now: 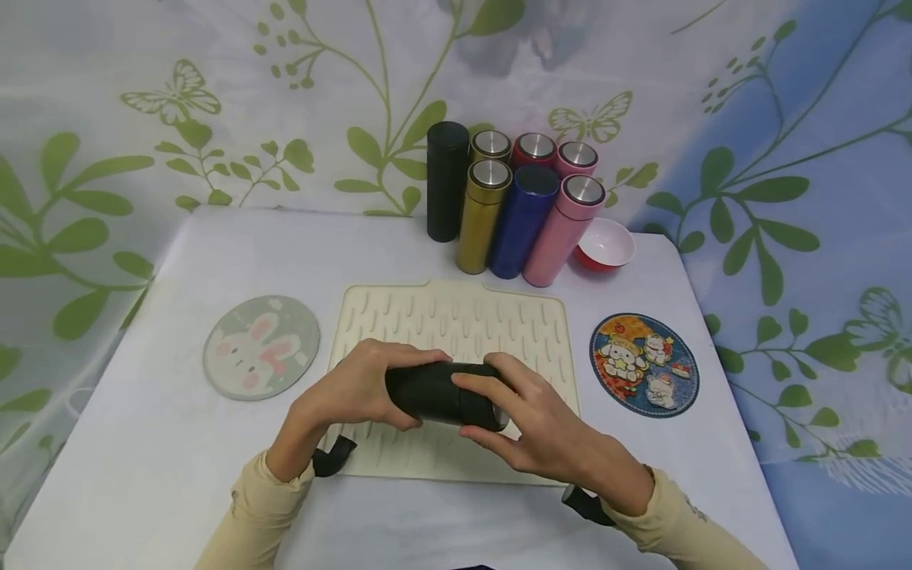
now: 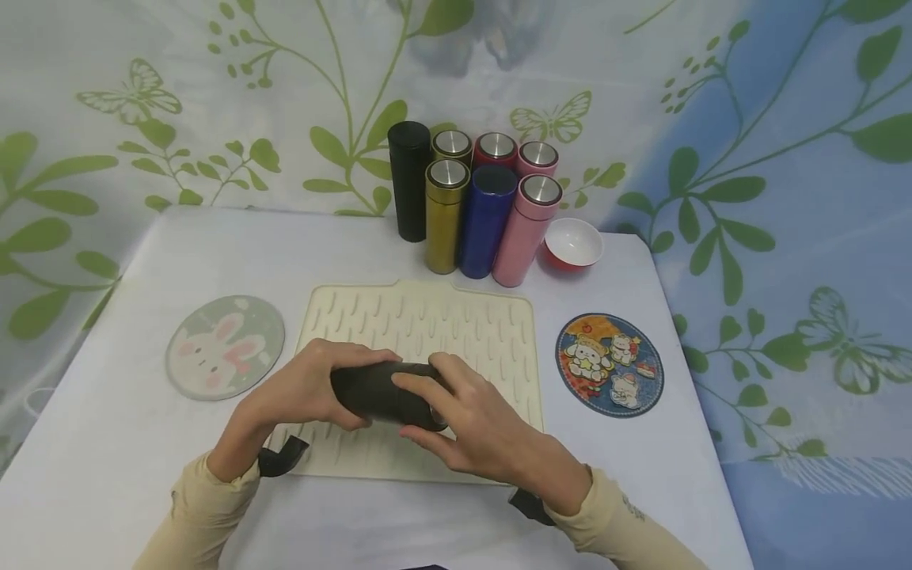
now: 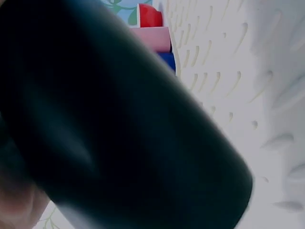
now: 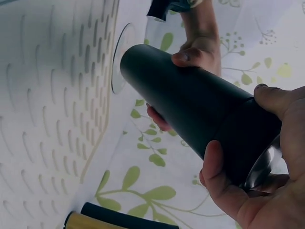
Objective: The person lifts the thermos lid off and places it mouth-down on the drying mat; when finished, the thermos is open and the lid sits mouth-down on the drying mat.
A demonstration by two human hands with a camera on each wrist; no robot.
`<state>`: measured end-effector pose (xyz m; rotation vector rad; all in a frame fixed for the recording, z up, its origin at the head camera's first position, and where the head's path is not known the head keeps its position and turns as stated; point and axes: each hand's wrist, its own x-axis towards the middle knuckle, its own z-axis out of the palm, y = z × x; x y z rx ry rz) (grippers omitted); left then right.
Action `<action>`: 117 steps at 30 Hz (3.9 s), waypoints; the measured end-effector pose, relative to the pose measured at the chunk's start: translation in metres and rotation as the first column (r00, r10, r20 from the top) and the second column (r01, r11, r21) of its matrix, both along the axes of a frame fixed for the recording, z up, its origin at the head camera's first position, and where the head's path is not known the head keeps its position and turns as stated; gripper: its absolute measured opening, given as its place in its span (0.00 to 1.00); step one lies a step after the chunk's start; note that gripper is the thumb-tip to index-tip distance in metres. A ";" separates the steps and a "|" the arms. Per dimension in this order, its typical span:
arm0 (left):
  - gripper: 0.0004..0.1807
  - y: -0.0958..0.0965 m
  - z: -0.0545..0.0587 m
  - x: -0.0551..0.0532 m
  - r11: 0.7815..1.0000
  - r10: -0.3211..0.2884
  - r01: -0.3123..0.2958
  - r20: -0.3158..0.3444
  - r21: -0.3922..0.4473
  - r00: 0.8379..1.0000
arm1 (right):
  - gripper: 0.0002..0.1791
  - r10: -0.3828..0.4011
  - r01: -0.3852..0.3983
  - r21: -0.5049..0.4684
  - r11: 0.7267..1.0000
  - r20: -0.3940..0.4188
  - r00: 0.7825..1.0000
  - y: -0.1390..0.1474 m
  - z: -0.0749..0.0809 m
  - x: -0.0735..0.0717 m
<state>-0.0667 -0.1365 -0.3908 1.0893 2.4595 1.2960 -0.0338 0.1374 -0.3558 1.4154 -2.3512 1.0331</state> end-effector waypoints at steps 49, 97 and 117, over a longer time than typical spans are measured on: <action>0.45 0.016 0.002 0.014 0.989 0.100 -0.135 -0.396 -0.062 0.913 | 0.35 -0.132 0.130 0.029 0.991 0.145 0.981 0.016 -0.001 0.000; 0.43 0.020 0.003 0.022 0.933 0.280 -0.358 -0.673 0.024 0.685 | 0.25 -0.310 0.277 0.140 0.951 0.443 0.841 0.008 0.024 -0.013; 0.48 0.019 0.002 0.009 0.959 0.273 -0.273 -0.476 0.072 0.836 | 0.47 -0.172 0.165 0.091 0.982 0.084 0.981 0.015 0.032 -0.018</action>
